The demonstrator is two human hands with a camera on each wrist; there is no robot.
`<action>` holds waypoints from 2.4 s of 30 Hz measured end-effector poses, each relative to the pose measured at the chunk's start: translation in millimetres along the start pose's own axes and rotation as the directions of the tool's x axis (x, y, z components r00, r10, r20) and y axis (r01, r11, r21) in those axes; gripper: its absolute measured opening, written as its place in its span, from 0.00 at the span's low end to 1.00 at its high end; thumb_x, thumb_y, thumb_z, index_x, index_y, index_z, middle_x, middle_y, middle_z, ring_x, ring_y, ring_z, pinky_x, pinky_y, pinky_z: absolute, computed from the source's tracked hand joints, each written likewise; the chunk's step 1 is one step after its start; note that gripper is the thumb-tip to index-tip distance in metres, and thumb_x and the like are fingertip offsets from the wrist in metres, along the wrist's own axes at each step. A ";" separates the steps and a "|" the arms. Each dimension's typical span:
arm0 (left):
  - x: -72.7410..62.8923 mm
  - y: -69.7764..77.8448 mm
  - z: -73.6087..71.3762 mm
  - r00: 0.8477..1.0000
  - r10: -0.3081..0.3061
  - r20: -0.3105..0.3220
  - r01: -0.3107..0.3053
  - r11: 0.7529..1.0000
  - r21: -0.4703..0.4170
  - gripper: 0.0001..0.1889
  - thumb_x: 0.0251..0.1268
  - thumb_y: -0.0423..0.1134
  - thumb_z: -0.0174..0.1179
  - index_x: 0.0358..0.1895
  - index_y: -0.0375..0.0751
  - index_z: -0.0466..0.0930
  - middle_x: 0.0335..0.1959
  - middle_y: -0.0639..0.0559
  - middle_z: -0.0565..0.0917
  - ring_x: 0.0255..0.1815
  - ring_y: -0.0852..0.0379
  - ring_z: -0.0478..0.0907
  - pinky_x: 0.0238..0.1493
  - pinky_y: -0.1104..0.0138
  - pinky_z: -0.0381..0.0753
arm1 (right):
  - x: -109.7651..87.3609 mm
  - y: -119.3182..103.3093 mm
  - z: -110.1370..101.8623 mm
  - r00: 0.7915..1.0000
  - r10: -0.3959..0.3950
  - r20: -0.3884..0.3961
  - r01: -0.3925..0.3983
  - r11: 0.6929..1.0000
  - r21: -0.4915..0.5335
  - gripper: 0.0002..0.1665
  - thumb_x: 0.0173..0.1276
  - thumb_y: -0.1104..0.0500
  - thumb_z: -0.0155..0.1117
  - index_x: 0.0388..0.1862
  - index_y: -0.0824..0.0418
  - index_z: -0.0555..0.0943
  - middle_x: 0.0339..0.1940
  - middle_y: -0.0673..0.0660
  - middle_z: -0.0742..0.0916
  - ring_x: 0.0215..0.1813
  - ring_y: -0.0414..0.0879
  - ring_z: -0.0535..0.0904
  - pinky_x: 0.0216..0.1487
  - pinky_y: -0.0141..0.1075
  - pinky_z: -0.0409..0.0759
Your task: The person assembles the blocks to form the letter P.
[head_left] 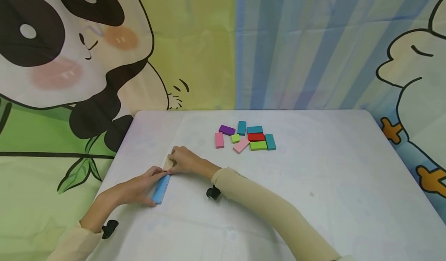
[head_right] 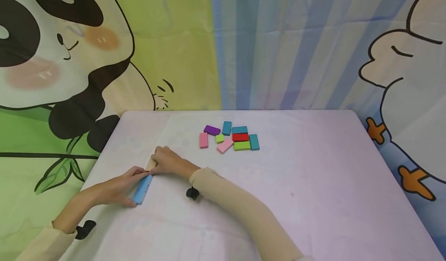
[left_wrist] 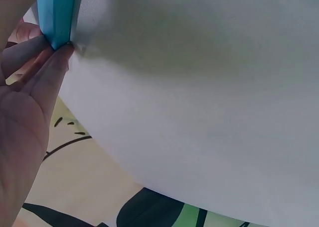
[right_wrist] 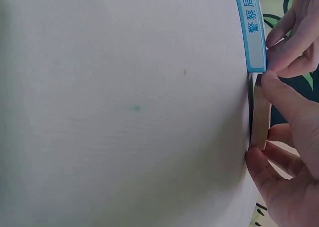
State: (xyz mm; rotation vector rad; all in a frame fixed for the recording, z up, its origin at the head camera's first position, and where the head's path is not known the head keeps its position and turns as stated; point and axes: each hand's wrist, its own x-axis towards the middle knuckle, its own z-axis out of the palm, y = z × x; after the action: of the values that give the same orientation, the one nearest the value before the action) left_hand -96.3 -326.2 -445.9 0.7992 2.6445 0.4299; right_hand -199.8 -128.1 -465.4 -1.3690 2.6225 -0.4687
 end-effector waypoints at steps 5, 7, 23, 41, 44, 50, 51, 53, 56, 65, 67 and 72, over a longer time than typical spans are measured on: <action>0.3 1.4 -2.5 1.000 0.004 -0.002 -0.004 1.000 -0.002 0.49 0.44 0.48 0.77 0.70 0.34 0.62 0.61 0.48 0.62 0.58 0.51 0.70 0.56 0.60 0.78 | -2.8 -0.3 2.1 1.000 -0.021 -0.022 0.021 1.000 -0.017 0.21 0.62 0.39 0.67 0.41 0.55 0.82 0.47 0.53 0.82 0.40 0.40 0.70 0.39 0.25 0.65; 0.2 1.1 -2.9 1.000 0.011 -0.005 -0.011 1.000 0.003 0.49 0.44 0.48 0.77 0.70 0.33 0.63 0.61 0.48 0.62 0.57 0.51 0.70 0.56 0.60 0.78 | -4.3 0.0 3.6 0.999 -0.030 -0.031 0.029 0.999 -0.023 0.22 0.62 0.39 0.66 0.43 0.55 0.82 0.47 0.53 0.82 0.40 0.41 0.70 0.39 0.25 0.65; -4.3 -0.6 -3.2 0.998 0.062 -0.024 -0.061 0.996 0.061 0.48 0.47 0.49 0.75 0.70 0.30 0.63 0.61 0.48 0.65 0.58 0.53 0.71 0.57 0.58 0.79 | -4.4 -0.7 11.1 0.999 -0.023 -0.026 0.022 0.999 -0.046 0.25 0.63 0.40 0.64 0.52 0.54 0.81 0.49 0.52 0.82 0.44 0.42 0.71 0.44 0.26 0.68; -6.3 5.2 0.0 1.000 0.020 0.008 -0.020 0.999 0.040 0.48 0.51 0.45 0.72 0.72 0.28 0.58 0.67 0.44 0.61 0.66 0.47 0.68 0.61 0.56 0.76 | -5.0 5.1 8.2 1.000 0.015 -0.025 -0.014 0.998 0.067 0.30 0.66 0.49 0.65 0.64 0.60 0.77 0.49 0.53 0.84 0.43 0.39 0.74 0.45 0.25 0.71; -6.5 8.0 1.5 1.000 -0.012 0.010 0.011 0.998 0.057 0.47 0.50 0.44 0.72 0.72 0.29 0.58 0.68 0.43 0.61 0.67 0.48 0.66 0.62 0.54 0.75 | -4.9 4.5 7.8 1.000 0.024 -0.019 -0.023 0.997 0.070 0.30 0.66 0.49 0.65 0.64 0.61 0.77 0.49 0.54 0.84 0.42 0.38 0.72 0.43 0.24 0.70; -6.7 7.9 -0.2 1.000 -0.002 0.000 0.002 0.999 0.055 0.47 0.50 0.43 0.73 0.72 0.28 0.59 0.67 0.42 0.61 0.67 0.46 0.65 0.62 0.52 0.74 | -5.7 2.6 7.1 0.999 0.036 -0.029 -0.033 0.997 0.071 0.30 0.67 0.49 0.65 0.64 0.62 0.76 0.51 0.54 0.84 0.43 0.39 0.73 0.43 0.25 0.70; -6.4 7.4 -0.5 1.000 -0.003 0.001 0.003 0.999 0.046 0.47 0.49 0.42 0.73 0.72 0.27 0.59 0.67 0.42 0.61 0.67 0.46 0.65 0.62 0.52 0.74 | -6.0 2.5 7.2 0.999 0.036 -0.034 -0.034 0.997 0.072 0.30 0.67 0.49 0.65 0.64 0.62 0.76 0.51 0.54 0.84 0.43 0.39 0.73 0.43 0.25 0.70; -5.7 6.3 -0.4 1.000 -0.009 0.013 0.009 1.000 0.028 0.47 0.50 0.42 0.73 0.72 0.28 0.58 0.67 0.43 0.61 0.67 0.47 0.65 0.63 0.53 0.73 | -6.3 2.4 7.5 0.999 0.035 -0.041 -0.032 0.997 0.073 0.30 0.67 0.49 0.65 0.63 0.62 0.77 0.50 0.54 0.84 0.43 0.39 0.73 0.43 0.25 0.70; -4.9 3.6 0.0 1.000 -0.001 0.017 0.001 1.000 0.014 0.48 0.50 0.43 0.73 0.72 0.28 0.58 0.67 0.44 0.61 0.67 0.48 0.65 0.63 0.54 0.74 | -6.5 1.9 7.7 0.998 0.037 -0.046 -0.034 0.997 0.072 0.29 0.67 0.49 0.65 0.63 0.62 0.77 0.50 0.54 0.84 0.43 0.39 0.72 0.42 0.24 0.70; 5.3 -1.5 2.5 0.987 0.107 -0.123 -0.090 0.987 0.135 0.32 0.55 0.41 0.70 0.61 0.28 0.74 0.56 0.46 0.71 0.54 0.53 0.75 0.52 0.61 0.81 | -7.5 2.8 8.1 0.998 0.044 -0.048 -0.040 0.996 0.084 0.29 0.67 0.48 0.65 0.63 0.61 0.77 0.50 0.54 0.83 0.40 0.39 0.69 0.41 0.24 0.68; 9.6 -0.9 2.2 0.982 0.097 -0.161 -0.072 0.985 0.157 0.29 0.53 0.38 0.71 0.58 0.28 0.77 0.57 0.43 0.74 0.55 0.49 0.77 0.52 0.59 0.82 | -8.1 3.3 7.8 0.998 0.048 -0.046 -0.043 0.994 0.104 0.29 0.67 0.48 0.65 0.63 0.61 0.77 0.50 0.54 0.83 0.41 0.39 0.70 0.42 0.24 0.68; 18.3 1.9 -1.8 0.990 0.018 -0.140 0.001 0.991 0.131 0.38 0.50 0.37 0.73 0.65 0.29 0.68 0.63 0.40 0.71 0.63 0.44 0.73 0.58 0.54 0.78 | -13.2 4.1 2.0 0.999 0.049 -0.018 -0.048 0.997 0.062 0.29 0.70 0.50 0.62 0.67 0.60 0.73 0.57 0.55 0.81 0.52 0.43 0.75 0.52 0.25 0.74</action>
State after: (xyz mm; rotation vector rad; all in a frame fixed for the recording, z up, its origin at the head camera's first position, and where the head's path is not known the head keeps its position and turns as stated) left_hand -110.4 -314.5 -447.8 0.8489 2.8261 0.3296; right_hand -194.9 -115.5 -468.8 -1.2853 2.6266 -0.5540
